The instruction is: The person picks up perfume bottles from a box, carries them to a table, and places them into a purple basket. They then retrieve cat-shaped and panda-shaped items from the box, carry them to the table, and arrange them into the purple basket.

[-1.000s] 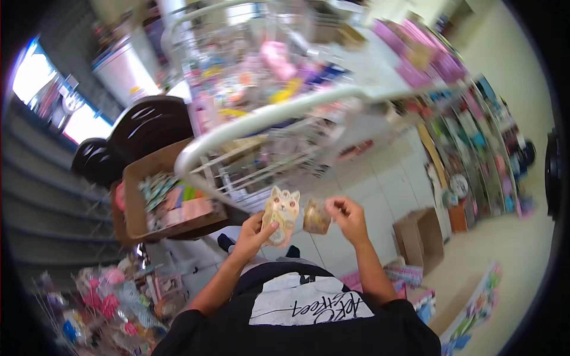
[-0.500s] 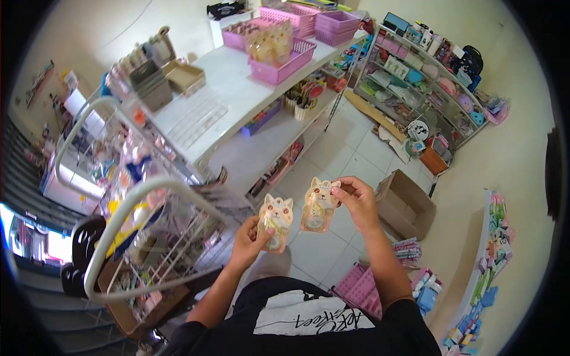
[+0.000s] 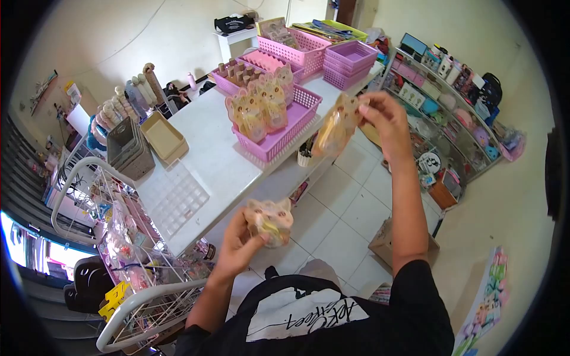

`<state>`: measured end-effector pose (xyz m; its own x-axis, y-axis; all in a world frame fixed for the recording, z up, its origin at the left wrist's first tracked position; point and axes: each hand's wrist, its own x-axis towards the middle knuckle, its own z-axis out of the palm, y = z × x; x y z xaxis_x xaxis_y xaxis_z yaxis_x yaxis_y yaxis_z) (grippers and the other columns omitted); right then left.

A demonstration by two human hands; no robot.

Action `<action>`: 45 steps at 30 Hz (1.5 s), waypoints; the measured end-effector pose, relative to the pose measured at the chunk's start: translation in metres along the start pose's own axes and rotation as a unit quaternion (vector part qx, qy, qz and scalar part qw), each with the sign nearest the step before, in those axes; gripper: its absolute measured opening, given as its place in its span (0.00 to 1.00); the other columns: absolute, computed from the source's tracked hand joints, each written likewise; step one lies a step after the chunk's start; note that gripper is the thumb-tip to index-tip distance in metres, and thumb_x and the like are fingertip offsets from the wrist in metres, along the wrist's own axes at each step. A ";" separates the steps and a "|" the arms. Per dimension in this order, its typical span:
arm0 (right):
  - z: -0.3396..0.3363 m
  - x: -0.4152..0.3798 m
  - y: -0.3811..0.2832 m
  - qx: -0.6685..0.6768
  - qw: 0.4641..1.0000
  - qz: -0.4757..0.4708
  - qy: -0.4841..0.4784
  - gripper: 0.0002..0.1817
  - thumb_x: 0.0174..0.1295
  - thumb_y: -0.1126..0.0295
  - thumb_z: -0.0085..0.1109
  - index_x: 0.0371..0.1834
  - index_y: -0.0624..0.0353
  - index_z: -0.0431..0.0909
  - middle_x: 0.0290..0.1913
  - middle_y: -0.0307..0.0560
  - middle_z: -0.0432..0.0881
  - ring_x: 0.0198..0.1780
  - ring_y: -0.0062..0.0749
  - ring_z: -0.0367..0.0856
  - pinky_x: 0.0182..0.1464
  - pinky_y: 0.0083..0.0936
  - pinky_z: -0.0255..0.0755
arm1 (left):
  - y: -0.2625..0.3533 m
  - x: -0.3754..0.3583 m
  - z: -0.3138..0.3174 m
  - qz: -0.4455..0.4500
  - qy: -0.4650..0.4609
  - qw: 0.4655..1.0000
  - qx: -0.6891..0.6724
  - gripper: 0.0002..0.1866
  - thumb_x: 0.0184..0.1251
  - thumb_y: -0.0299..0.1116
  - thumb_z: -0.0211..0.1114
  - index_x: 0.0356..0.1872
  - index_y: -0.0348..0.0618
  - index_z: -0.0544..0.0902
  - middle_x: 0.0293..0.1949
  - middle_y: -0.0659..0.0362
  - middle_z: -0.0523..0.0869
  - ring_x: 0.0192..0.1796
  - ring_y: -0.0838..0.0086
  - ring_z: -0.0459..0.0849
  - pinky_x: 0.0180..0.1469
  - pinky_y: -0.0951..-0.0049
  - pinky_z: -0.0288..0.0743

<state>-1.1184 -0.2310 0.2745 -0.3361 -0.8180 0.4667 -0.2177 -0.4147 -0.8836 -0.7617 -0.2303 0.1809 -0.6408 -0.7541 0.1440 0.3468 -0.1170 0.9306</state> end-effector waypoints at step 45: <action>0.038 0.207 0.142 -0.132 0.826 -0.442 -0.324 0.21 0.48 0.77 0.68 0.49 0.58 0.79 0.46 0.46 0.77 0.48 0.43 0.75 0.52 0.37 0.73 | 0.024 0.252 0.043 0.147 0.218 0.522 0.811 0.38 0.45 0.40 0.78 0.62 0.48 0.76 0.56 0.56 0.76 0.61 0.60 0.70 0.62 0.56 0.61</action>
<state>-1.1845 -0.4741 0.2441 0.6043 -0.3188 0.7302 -0.3363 -0.9329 -0.1290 -0.9449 -0.3955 0.2541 -0.3840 -0.7022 0.5996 -0.8772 0.4801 0.0005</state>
